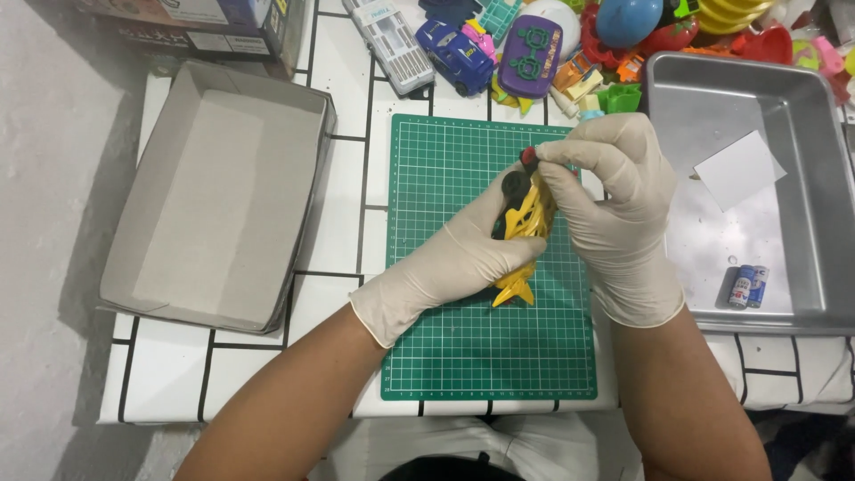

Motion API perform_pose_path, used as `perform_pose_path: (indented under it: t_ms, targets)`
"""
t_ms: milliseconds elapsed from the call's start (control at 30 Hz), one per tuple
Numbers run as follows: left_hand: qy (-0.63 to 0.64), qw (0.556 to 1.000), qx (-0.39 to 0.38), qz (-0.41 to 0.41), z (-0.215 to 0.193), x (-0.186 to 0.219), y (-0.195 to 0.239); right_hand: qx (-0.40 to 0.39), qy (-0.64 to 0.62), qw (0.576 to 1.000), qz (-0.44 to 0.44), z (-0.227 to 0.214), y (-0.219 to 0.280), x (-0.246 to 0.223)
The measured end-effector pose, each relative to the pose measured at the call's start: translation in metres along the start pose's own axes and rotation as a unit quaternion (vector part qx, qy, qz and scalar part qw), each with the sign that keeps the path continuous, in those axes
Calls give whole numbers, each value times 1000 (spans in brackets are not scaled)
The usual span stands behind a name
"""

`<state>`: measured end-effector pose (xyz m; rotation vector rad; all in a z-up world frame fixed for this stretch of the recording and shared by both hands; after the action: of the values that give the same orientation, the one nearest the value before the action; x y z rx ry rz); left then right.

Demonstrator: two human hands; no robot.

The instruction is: Assembling a plastic model toy car, including the chassis, gears, and body shell components.

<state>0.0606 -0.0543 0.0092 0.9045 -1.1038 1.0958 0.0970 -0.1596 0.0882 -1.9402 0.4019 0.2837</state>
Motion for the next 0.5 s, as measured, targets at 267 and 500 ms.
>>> perform_pose_path:
  t_ms: [267,500]
  targets:
    - [6,1000,-1,12,2,0,-2,5,-20,1000,2,2,2,0]
    - [10,1000,-6,15,1,-9,-3,1,-15,1000,-15,2,0,-2]
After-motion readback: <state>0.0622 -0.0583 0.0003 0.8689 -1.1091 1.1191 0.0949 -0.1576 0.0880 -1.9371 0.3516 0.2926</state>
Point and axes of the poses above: each hand's wrist, its own y-axis away from the middle knuckle, its own z-axis out of the palm, x = y × z, the point moved 8 cm from there along -y, towards the middle knuckle, and after that the axes turned 2 degrees about -y, right-handed, at the moved point
